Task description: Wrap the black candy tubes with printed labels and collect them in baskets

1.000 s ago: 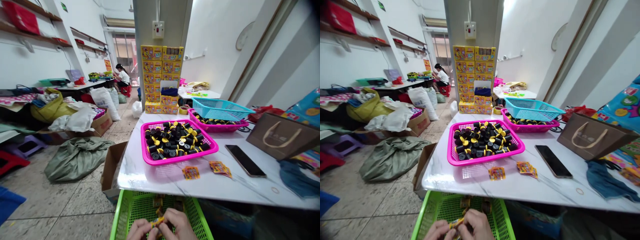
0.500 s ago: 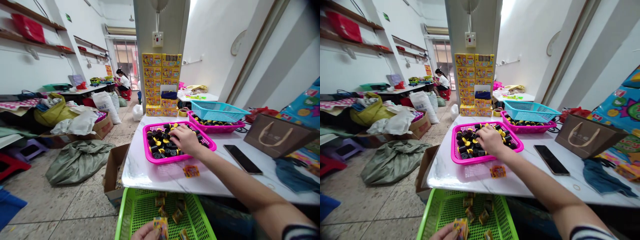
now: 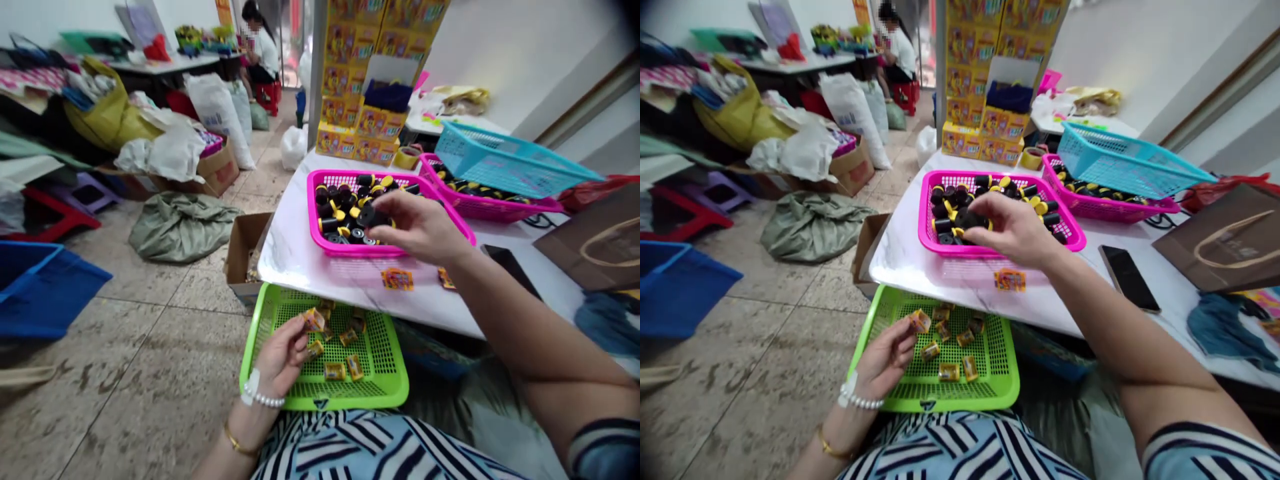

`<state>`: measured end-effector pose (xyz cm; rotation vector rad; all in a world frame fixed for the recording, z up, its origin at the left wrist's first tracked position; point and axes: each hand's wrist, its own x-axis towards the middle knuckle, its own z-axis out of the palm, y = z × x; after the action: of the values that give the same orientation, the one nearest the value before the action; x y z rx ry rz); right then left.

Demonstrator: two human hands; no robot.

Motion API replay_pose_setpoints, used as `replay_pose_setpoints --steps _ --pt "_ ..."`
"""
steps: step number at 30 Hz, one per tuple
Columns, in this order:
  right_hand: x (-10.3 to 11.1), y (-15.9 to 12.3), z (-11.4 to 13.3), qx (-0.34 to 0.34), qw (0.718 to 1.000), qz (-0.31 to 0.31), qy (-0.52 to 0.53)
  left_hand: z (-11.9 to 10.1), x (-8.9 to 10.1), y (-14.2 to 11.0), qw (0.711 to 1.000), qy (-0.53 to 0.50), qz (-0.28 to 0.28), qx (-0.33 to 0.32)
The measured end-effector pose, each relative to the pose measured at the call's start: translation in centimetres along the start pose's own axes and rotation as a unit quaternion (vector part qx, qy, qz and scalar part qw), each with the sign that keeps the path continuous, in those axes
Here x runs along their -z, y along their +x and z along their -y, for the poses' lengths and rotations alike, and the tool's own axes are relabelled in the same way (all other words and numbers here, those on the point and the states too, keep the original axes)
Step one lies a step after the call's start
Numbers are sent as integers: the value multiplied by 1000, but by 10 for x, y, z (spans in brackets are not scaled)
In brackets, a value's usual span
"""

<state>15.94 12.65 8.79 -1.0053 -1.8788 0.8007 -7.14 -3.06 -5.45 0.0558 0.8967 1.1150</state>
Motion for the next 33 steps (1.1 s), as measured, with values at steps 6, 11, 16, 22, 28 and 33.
replay_pose_setpoints --steps 6,11,16,22,28,33 --pt "-54 -108 6 -234 927 188 223 13 -7 8 999 -28 11 32" --pt "-73 -141 -18 -259 933 135 212 23 -9 11 999 -20 5 50" --pt "-48 -125 -7 -103 985 136 -19 32 -6 12 999 9 10 51" --pt "-43 -80 -26 -14 890 194 -413 35 -1 12 999 36 -9 20" --pt "-56 -58 -23 -64 798 328 -502 31 1 11 1000 24 -18 4" --pt "-59 -60 -11 -86 794 312 -515 28 -3 6 999 30 19 -4"
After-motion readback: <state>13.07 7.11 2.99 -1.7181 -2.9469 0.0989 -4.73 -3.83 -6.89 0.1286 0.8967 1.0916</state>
